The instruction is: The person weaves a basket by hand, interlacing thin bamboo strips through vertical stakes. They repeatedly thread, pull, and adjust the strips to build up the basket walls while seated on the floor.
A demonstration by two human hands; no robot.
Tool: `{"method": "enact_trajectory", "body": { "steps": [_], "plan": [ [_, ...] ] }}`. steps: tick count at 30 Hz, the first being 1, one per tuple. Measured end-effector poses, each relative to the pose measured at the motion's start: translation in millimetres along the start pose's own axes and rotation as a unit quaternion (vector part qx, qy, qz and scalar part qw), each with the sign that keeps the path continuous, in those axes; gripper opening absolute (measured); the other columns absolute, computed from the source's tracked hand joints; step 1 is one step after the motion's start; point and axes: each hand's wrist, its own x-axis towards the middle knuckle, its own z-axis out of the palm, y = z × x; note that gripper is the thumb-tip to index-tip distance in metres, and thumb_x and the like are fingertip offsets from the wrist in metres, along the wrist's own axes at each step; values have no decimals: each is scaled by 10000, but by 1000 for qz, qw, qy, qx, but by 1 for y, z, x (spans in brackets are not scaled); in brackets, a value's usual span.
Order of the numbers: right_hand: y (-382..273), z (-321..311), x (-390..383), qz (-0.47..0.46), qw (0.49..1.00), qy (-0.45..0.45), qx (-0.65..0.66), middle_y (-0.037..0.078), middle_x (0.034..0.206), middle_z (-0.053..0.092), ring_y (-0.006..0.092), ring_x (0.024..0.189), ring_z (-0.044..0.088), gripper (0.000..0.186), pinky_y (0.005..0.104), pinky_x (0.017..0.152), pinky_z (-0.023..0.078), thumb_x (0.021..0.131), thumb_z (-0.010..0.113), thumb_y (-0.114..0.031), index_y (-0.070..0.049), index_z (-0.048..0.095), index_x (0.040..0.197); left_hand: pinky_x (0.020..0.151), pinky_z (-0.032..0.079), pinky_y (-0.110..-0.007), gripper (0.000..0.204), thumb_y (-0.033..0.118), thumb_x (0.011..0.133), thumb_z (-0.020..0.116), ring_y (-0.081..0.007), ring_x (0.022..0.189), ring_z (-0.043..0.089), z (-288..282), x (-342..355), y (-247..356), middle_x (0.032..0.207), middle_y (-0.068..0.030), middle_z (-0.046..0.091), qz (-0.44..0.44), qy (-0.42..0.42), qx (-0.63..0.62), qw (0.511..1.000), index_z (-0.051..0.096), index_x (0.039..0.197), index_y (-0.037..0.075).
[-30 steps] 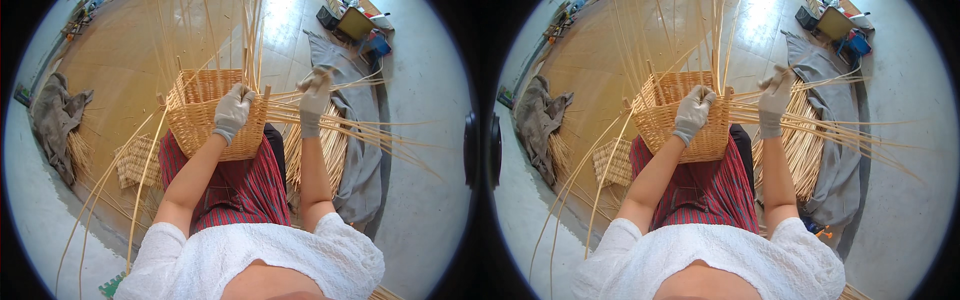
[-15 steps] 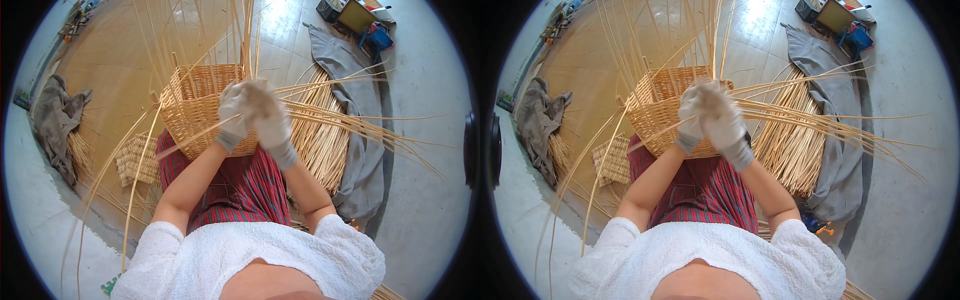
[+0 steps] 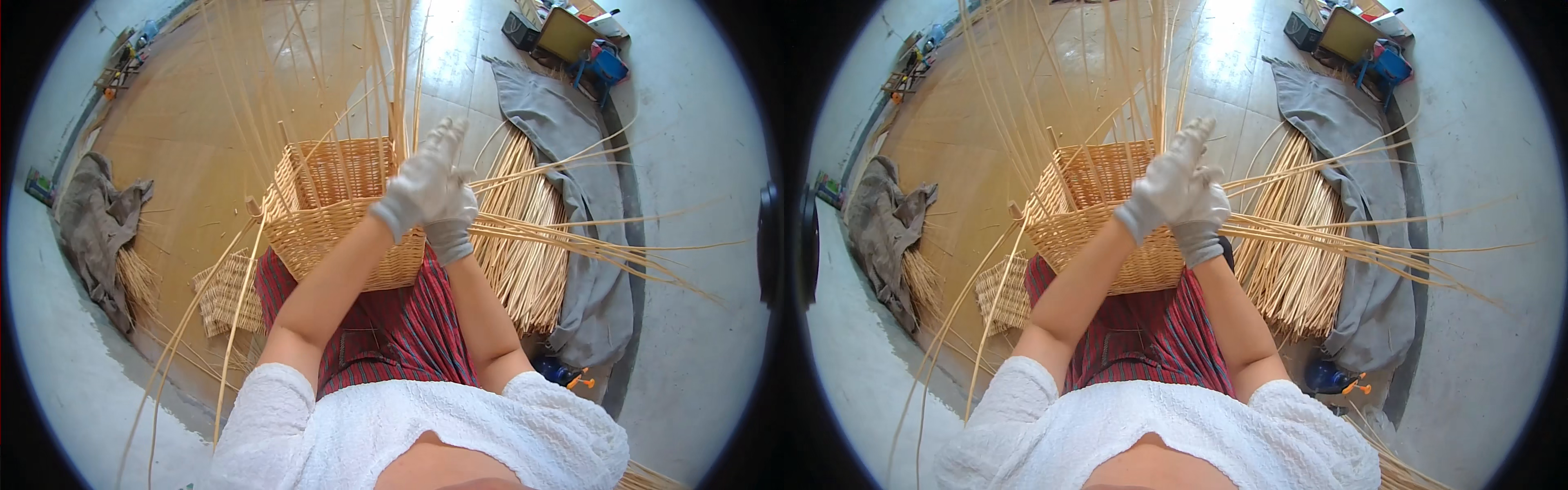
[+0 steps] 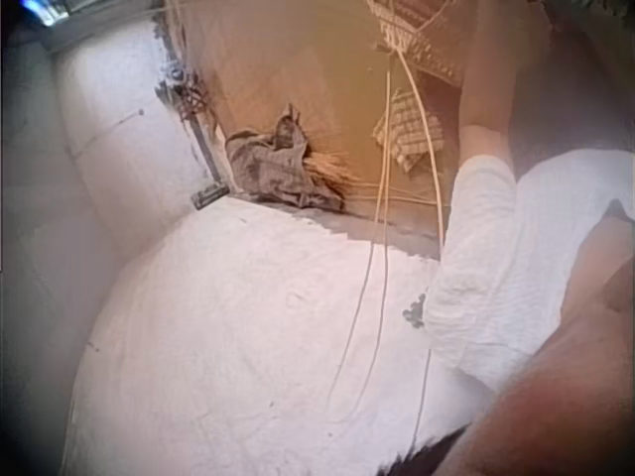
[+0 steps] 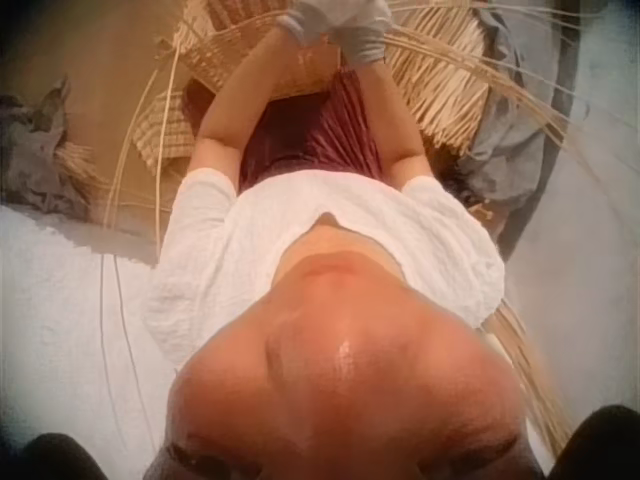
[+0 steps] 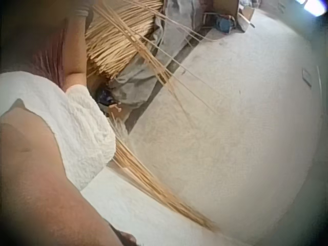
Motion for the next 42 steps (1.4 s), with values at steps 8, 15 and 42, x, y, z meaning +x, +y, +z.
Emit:
{"method": "enact_trajectory", "body": {
  "steps": [8, 15, 42],
  "plan": [
    [-33, -18, -13, -72, 935, 214, 273, 168, 1115, 726, 323, 1015, 725, 515, 406, 902, 580, 961, 665, -437, -36, 657, 1285, 989, 516, -442, 390, 53, 898, 751, -317, 1125, 641, -122, -206, -20, 1146, -111, 689, -210, 145, 93, 962, 671, 1275, 116],
    [-179, 61, 24, 151, 848, -196, 469, 366, 1596, 325, 415, 1501, 367, 1194, 412, 1222, 326, 858, 698, -704, 130, 234, 1576, 817, 563, -393, 640, 182, 757, 897, -252, 898, 694, -175, -169, -32, 1046, -90, 725, -357, -11, 215, 909, 619, 1333, 150],
    [-142, 64, -3, -93, 638, -35, 763, 97, 1060, 685, 148, 680, 631, 158, 316, 588, 546, 1044, 529, -134, -70, 639, 1137, 744, 550, -401, 586, 256, 747, 913, -275, 808, 712, -175, -158, -40, 872, -77, 703, -380, -45, 179, 907, 534, 1173, 118]
  ]
}}
